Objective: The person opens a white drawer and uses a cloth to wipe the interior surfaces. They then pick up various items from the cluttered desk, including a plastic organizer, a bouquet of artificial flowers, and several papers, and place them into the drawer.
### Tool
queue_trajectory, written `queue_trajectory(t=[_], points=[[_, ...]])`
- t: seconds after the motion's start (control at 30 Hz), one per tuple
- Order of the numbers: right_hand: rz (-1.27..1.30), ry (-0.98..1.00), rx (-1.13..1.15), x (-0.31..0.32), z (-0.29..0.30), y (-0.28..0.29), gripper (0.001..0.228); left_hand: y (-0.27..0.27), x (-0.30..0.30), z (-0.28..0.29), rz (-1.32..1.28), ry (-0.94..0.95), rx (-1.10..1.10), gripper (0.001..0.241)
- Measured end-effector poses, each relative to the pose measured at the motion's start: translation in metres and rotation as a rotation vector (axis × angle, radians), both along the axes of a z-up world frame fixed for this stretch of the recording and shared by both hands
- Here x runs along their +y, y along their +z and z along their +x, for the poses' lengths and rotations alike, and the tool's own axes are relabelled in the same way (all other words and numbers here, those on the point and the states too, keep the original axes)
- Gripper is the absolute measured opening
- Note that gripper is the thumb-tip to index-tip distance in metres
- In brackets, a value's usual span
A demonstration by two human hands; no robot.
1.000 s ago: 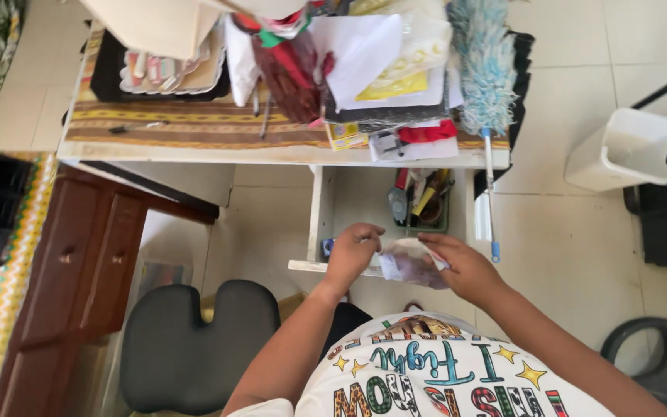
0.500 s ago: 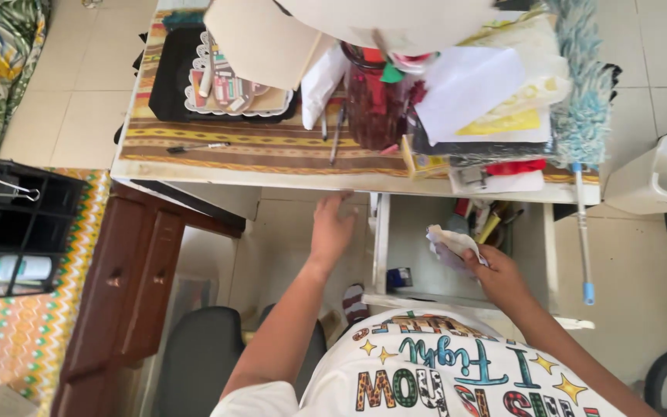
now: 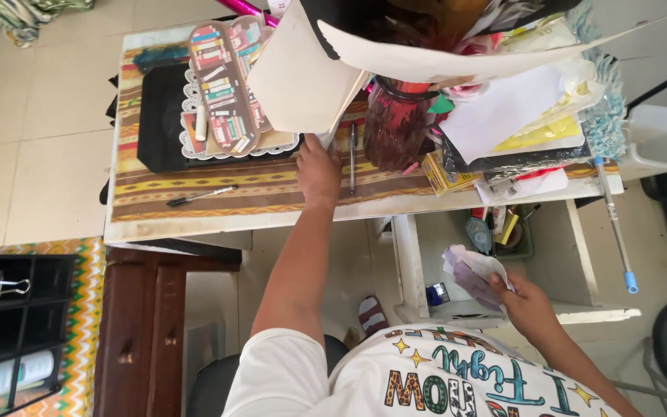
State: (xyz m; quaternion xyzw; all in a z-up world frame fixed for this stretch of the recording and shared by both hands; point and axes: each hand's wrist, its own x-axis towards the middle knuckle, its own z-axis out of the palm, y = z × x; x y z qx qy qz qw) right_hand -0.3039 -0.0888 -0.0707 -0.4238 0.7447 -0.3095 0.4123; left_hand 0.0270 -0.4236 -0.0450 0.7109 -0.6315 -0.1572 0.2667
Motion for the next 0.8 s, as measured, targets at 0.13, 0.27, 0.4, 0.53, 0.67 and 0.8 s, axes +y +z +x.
queue_trajectory(t=[0.13,0.27,0.4,0.53,0.67,0.8], points=[[0.071,-0.066,-0.053,0.007,0.003,0.008,0.053,-0.008,-0.01,0.007,0.044,-0.015,0.001,0.071],[0.078,-0.06,-0.081,0.006,0.0,0.009,0.055,-0.019,-0.007,0.007,0.043,-0.011,0.109,0.064],[0.046,-0.03,-0.12,-0.006,-0.01,-0.004,0.054,-0.025,0.011,0.003,-0.187,-0.028,0.427,0.046],[-0.033,0.069,-0.16,-0.023,-0.013,0.005,0.053,-0.032,0.069,0.001,0.039,-0.034,1.117,0.027],[-0.056,0.105,-0.214,-0.036,-0.015,0.01,0.053,-0.014,0.168,0.0,0.086,-0.039,1.173,0.035],[-0.006,0.006,-0.485,-0.051,-0.015,0.018,0.052,-0.041,0.257,-0.005,0.14,-0.088,1.119,0.046]])
